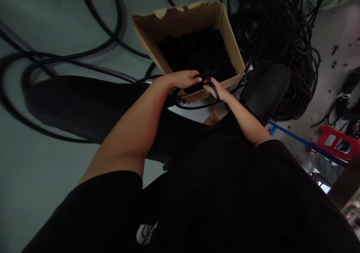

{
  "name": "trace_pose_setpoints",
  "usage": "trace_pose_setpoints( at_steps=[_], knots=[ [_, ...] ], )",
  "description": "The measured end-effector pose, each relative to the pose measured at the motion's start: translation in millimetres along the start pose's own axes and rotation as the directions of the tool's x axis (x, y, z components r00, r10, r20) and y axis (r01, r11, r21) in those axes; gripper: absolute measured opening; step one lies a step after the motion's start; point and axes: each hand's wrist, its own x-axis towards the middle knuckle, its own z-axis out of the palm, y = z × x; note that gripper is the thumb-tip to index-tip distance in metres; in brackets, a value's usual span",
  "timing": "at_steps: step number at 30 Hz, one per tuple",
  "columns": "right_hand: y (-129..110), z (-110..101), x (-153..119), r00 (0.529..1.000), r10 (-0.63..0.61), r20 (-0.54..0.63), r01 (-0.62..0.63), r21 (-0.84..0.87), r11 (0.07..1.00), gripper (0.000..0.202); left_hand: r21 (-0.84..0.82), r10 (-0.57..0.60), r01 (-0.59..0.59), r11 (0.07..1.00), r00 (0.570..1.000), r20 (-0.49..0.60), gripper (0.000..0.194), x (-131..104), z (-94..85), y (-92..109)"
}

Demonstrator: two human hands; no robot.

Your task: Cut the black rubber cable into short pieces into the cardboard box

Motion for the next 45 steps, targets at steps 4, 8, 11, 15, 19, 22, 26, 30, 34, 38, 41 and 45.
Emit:
trace_pose_setpoints(
  at_steps=[4,8,11,15,19,22,26,30,34,38,41,45],
  knots=[
    [9,-1,2,1.000,0.027,-0.009,-0.027,-0.008,1.000,0.033,0.007,-0.002,0.002,1.000,1.000,0.021,0.067,-2,-0.5,3],
    [9,2,2,0.998,0.057,-0.019,-0.056,0.015,0.998,0.024,0.036,-0.001,-0.001,0.999,0.999,0.042,0.067,-2,-1.0,3],
    [6,3,0,0.992,0.124,-0.004,-0.124,0.005,0.992,0.020,0.058,0.019,-0.022,0.998,0.999,0.044,0.065,-1,-0.4,-1],
    [5,1,-2,0.982,0.187,-0.004,-0.187,-0.036,0.982,0.022,0.084,0.073,-0.076,0.994,0.997,0.041,0.061,0,0.3,-6],
    [-2,-1,-6,0.979,0.206,0.002,-0.206,-0.042,0.978,0.033,0.112,0.054,-0.062,0.992,0.996,0.075,0.065,-1,-0.7,-9],
    [-9,-2,-9,0.974,0.225,0.003,-0.224,-0.062,0.973,0.029,0.111,0.031,-0.041,0.993,0.996,0.087,0.070,-1,-0.9,-10],
    [-14,-2,-11,0.979,0.200,-0.027,-0.201,-0.069,0.977,0.025,0.116,-0.003,-0.006,0.993,0.997,0.082,0.073,3,0.7,-13],
    [-13,-2,-11,0.980,0.197,-0.042,-0.200,-0.094,0.975,0.025,0.131,-0.051,0.040,0.991,0.996,0.079,0.074,6,2.3,-16],
    [-7,1,-9,0.976,0.216,-0.006,-0.216,-0.068,0.974,0.027,0.129,-0.066,0.057,0.990,0.996,0.064,0.074,7,1.8,-17],
    [6,6,-4,0.977,0.205,0.059,-0.206,0.004,0.979,0.024,0.109,-0.058,0.055,0.992,0.998,0.024,0.079,5,-0.7,-14],
    [16,6,1,0.994,0.069,0.081,-0.069,-0.010,0.998,0.027,0.061,-0.039,0.037,0.997,0.999,0.024,0.079,3,-2.1,-10],
    [31,3,8,0.992,-0.052,0.113,0.063,-0.099,0.993,0.025,-0.028,-0.033,0.036,0.999,0.995,0.097,0.067,1,-1.4,-3]
  ],
)
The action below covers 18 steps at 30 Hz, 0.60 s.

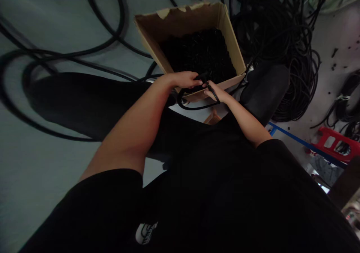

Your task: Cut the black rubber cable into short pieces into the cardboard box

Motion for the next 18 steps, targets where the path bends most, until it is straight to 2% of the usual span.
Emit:
trace_pose_setpoints(
  at_steps=[4,9,14,18],
  knots=[
    [17,-1,5,0.997,-0.051,0.059,0.059,-0.142,0.988,0.022,-0.020,-0.018,0.019,1.000,1.000,0.018,0.055,0,2.9,8],
    [24,0,8,0.990,-0.107,0.095,0.125,-0.213,0.969,0.021,-0.008,-0.034,0.035,0.999,0.999,0.021,0.053,5,7.2,14],
    [5,4,2,1.000,-0.015,0.020,0.018,-0.137,0.990,0.028,0.010,-0.044,0.044,0.999,0.998,0.036,0.059,9,10.4,14],
    [-14,5,-6,0.996,0.083,0.036,-0.081,-0.043,0.996,0.021,0.014,-0.030,0.029,0.999,0.998,0.058,0.059,12,11.5,11]
  ],
)
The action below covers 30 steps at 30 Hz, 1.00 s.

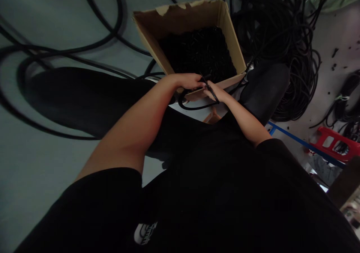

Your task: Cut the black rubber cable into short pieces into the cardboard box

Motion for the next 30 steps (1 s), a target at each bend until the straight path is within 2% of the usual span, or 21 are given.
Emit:
trace_pose_setpoints(
  at_steps=[3,10,16,19,23,27,30],
  knots=[
    [-8,0,-4,0.999,0.053,-0.010,-0.053,0.020,0.998,0.024,-0.028,-0.004,0.004,1.000,1.000,-0.014,0.059,1,-1.0,-3],
    [-12,-3,2,0.967,0.178,-0.183,-0.163,0.093,0.982,0.034,-0.185,-0.148,0.117,0.976,0.975,-0.165,0.075,-9,-4.0,-4],
    [-13,-10,0,0.955,0.238,-0.178,-0.209,0.171,0.963,0.039,-0.202,-0.095,0.029,0.979,0.941,-0.325,0.073,-14,-0.3,-6],
    [-16,-12,-4,0.953,0.249,-0.174,-0.219,0.172,0.960,0.040,-0.212,-0.088,0.016,0.977,0.939,-0.334,0.070,-13,-0.9,-7],
    [-19,-13,-6,0.951,0.254,-0.177,-0.222,0.183,0.958,0.047,-0.247,-0.103,0.031,0.968,0.953,-0.284,0.065,-15,-3.5,-4],
    [-14,-13,-3,0.949,0.257,-0.185,-0.223,0.185,0.957,0.053,-0.284,-0.139,0.063,0.957,0.957,-0.256,0.070,-16,-4.1,-5],
    [-8,-11,-2,0.949,0.256,-0.184,-0.219,0.200,0.955,0.052,-0.253,-0.120,0.051,0.966,0.956,-0.268,0.072,-14,-4.8,-11]
  ],
)
